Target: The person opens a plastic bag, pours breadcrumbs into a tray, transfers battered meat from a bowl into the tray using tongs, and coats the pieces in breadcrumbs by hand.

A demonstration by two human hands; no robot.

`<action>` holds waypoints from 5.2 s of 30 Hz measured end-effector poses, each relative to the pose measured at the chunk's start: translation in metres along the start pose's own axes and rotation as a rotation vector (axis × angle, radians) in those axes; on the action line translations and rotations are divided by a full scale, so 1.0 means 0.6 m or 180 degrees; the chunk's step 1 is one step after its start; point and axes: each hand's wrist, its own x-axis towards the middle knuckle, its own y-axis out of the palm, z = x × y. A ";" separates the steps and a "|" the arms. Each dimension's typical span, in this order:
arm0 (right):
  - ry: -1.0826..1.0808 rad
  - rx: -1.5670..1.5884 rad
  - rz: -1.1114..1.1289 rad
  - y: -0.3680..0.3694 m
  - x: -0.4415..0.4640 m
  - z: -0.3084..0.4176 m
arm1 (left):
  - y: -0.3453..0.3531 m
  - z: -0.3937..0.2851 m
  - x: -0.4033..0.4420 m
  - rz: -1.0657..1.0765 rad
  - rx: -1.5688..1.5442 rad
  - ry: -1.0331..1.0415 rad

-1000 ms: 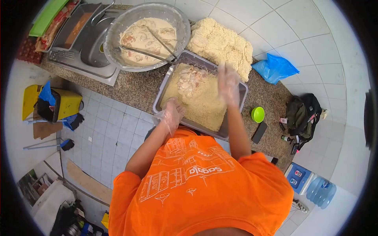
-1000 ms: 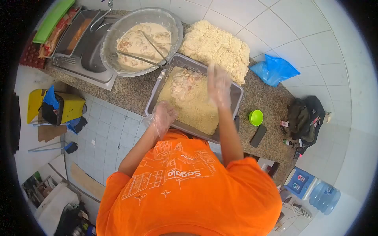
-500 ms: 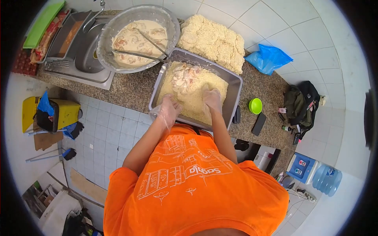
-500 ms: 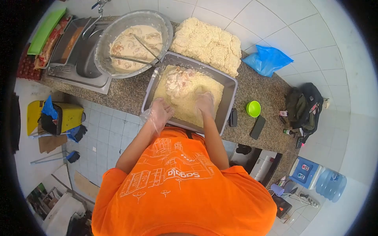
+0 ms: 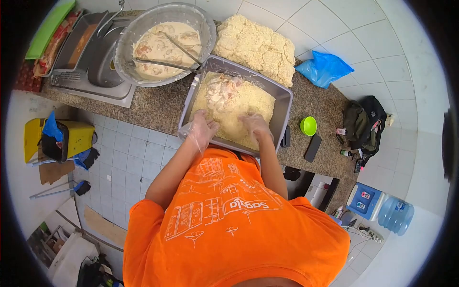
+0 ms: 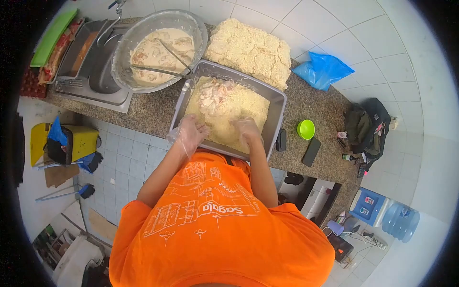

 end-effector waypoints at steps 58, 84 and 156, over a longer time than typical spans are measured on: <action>-0.0954 -0.1471 -0.1535 0.114 0.001 0.132 | -0.016 0.006 0.010 0.0102 -0.0287 0.0039; -0.1026 -0.2656 -0.1110 -0.019 -0.097 0.262 | -0.021 -0.008 0.003 0.0018 -0.0257 -0.0052; -0.0400 0.1354 0.0236 -0.101 -0.040 0.073 | 0.025 0.033 -0.030 0.0293 0.0277 -0.0547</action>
